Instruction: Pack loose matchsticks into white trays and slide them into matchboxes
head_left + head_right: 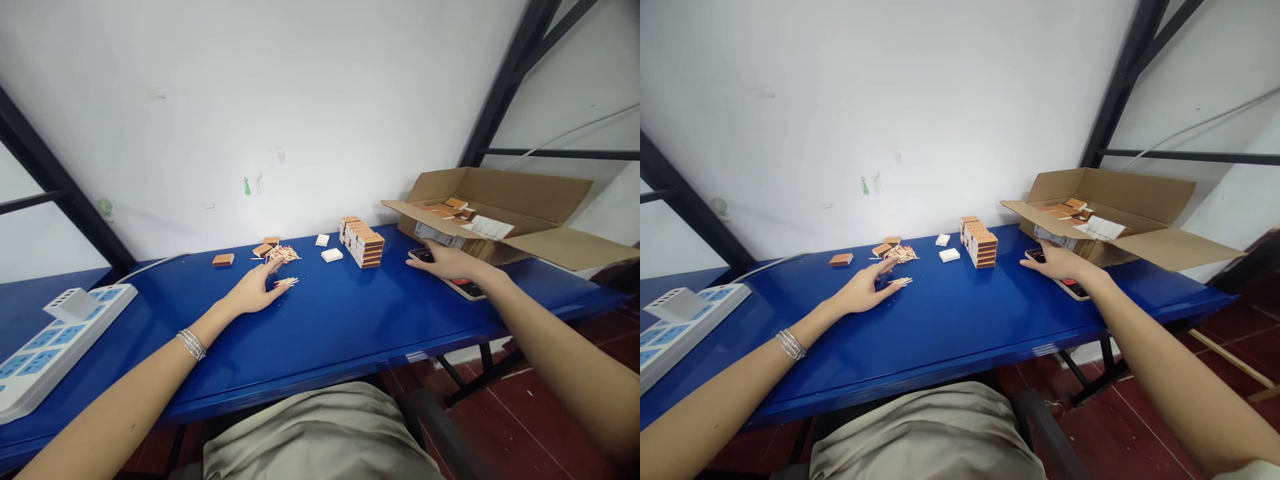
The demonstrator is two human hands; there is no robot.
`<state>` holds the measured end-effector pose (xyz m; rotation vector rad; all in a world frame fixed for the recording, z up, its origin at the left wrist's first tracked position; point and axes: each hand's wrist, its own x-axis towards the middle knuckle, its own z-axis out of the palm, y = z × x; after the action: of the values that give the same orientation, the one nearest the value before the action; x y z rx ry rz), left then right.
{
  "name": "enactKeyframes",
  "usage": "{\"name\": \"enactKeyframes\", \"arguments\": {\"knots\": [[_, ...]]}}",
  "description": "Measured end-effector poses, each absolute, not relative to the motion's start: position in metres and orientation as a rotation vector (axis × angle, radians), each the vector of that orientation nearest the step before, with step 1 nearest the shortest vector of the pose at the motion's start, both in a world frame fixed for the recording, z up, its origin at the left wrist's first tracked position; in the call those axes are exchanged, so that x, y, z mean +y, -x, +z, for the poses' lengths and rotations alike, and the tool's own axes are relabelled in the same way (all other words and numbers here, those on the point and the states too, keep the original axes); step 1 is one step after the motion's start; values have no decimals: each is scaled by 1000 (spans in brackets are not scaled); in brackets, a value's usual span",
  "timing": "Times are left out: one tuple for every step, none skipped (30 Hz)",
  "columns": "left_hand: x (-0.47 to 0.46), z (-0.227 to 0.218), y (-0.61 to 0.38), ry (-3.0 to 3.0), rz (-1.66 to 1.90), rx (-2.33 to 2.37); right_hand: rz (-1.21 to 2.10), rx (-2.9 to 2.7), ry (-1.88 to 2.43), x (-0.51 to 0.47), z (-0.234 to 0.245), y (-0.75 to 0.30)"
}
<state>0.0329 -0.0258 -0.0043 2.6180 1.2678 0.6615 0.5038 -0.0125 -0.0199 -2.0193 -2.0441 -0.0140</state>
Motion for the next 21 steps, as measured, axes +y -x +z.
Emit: {"name": "enactKeyframes", "arguments": {"knots": [[-26, -4, -33, -2620, 654, 1270, 10, -2060, 2021, -15, -19, -504], [-26, -4, -33, -2619, 646, 1276, 29, -2070, 2022, -19, -18, -505], [-26, -4, -33, -2618, 639, 1285, 46, -2078, 2022, -25, -15, -505], [-26, -4, -33, -2618, 633, 1292, 60, -2073, 2035, -33, -12, -506], [-26, -4, -33, -2618, 629, 1296, 64, -2059, 2052, -40, -9, -506], [-25, -4, -33, -2620, 626, 1295, 48, -2050, 2047, -47, -5, -506], [-25, -4, -33, -2623, 627, 1290, 13, -2035, 2029, -54, -2, -505], [-24, -5, -33, -2627, 629, 1282, -23, -2022, 1997, -60, 0, -505], [-24, -5, -33, -2632, 632, 1273, -52, -2007, 1964, -65, 1, -506], [-23, -6, -33, -2637, 637, 1266, -72, -1990, 1936, -69, 0, -506], [-23, -6, -33, -2642, 638, 1262, -83, -1971, 1915, -73, -2, -507], [-23, -6, -33, -2646, 638, 1261, -95, -1952, 1899, -76, -5, -507], [-23, -6, -33, -2647, 636, 1262, -120, -1942, 1879, -79, -9, -508], [-23, -6, -33, -2646, 633, 1262, -161, -1944, 1848, -82, -13, -509], [-23, -6, -33, -2645, 628, 1261, -214, -1954, 1812, -84, -17, -509], [-24, -6, -33, -2641, 625, 1261, -266, -1965, 1779, -86, -21, -510], [-24, -5, -34, -2637, 624, 1263, -311, -1975, 1756, -87, -25, -510], [-25, -5, -34, -2632, 622, 1267, -340, -1984, 1744, -88, -28, -509], [-25, -5, -34, -2628, 620, 1272, -353, -1985, 1745, -88, -29, -509], [-25, -5, -33, -2625, 621, 1277, -352, -1986, 1755, -88, -30, -508], [-25, -5, -33, -2623, 624, 1280, -346, -1989, 1764, -88, -31, -507]]}}
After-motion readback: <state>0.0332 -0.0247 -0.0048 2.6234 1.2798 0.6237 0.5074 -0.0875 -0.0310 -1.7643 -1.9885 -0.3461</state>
